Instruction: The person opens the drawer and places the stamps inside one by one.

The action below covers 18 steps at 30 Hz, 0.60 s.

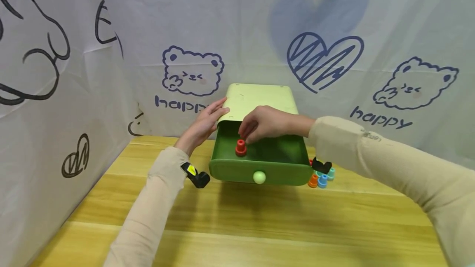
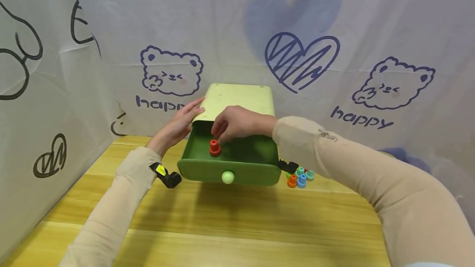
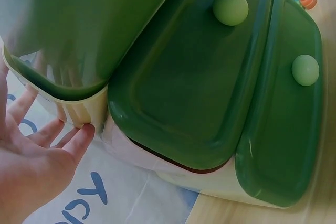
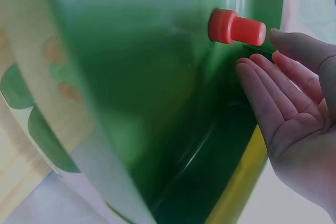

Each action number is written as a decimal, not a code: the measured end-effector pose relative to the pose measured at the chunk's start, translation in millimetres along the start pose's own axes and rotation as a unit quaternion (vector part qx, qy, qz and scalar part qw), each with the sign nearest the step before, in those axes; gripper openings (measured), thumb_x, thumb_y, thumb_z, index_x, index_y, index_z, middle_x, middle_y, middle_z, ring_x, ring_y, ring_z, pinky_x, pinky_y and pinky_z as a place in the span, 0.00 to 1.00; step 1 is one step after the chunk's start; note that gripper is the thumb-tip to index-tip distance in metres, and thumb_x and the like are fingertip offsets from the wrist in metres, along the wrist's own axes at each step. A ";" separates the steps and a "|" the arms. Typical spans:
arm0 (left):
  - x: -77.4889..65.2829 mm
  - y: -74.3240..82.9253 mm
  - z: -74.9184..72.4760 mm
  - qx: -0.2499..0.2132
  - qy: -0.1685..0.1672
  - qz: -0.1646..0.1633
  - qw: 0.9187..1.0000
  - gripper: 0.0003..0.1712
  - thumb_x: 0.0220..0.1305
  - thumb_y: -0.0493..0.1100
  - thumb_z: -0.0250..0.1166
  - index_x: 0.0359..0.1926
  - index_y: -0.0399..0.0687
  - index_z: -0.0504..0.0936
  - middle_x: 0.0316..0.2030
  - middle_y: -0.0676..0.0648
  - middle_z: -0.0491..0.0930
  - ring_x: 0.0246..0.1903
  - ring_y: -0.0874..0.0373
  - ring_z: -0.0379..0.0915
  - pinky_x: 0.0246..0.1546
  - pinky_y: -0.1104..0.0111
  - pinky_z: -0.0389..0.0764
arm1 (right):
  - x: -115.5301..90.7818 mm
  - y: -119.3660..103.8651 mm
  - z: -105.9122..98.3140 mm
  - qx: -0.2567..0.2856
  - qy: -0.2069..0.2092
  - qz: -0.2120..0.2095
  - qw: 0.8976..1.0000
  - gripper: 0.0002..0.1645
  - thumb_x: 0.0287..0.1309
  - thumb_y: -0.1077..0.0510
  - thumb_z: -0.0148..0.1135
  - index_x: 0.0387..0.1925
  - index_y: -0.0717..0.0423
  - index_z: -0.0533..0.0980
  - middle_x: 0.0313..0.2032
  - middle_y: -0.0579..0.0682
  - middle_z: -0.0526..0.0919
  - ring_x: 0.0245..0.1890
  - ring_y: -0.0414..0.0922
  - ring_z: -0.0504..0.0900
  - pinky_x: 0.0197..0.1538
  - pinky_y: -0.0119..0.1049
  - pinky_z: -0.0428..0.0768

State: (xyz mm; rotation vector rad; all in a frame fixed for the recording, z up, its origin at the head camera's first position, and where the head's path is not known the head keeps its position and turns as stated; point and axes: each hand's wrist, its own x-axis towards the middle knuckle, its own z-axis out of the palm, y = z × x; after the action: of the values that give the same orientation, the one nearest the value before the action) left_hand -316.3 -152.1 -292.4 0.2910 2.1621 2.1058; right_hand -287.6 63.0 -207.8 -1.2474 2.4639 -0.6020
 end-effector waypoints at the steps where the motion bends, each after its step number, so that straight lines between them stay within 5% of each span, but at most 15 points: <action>1: 0.4 0.1 0.4 -0.002 0.000 0.001 1.000 0.34 0.71 0.50 0.56 0.75 0.58 0.56 0.74 0.46 0.49 0.72 0.49 0.44 0.68 0.44 0.49 | -2.2 1.0 -1.1 0.005 0.003 0.000 1.000 0.16 0.53 0.64 0.69 0.45 0.66 0.81 0.41 0.53 0.86 0.43 0.45 0.84 0.47 0.35 0.81; 10: 1.6 -0.8 1.8 -0.022 0.007 0.006 1.000 0.34 0.71 0.46 0.55 0.75 0.55 0.55 0.74 0.44 0.48 0.71 0.49 0.46 0.67 0.52 0.58 | -27.3 6.6 -11.1 0.081 0.038 0.035 0.995 0.17 0.56 0.67 0.67 0.48 0.68 0.79 0.41 0.56 0.85 0.41 0.47 0.84 0.40 0.37 0.84; 18: 1.7 0.1 2.5 -0.016 0.006 0.003 1.000 0.35 0.71 0.48 0.55 0.75 0.55 0.56 0.74 0.45 0.50 0.71 0.49 0.47 0.66 0.52 0.59 | -63.0 27.9 -12.5 0.134 0.074 0.065 0.986 0.18 0.58 0.67 0.64 0.50 0.71 0.77 0.45 0.61 0.83 0.43 0.49 0.83 0.44 0.43 0.83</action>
State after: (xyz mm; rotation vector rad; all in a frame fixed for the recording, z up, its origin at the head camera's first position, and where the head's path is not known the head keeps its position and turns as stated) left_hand -317.4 -149.4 -292.3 0.2825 2.1342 2.1474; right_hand -276.4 132.1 -205.5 -0.9617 2.4540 -0.9830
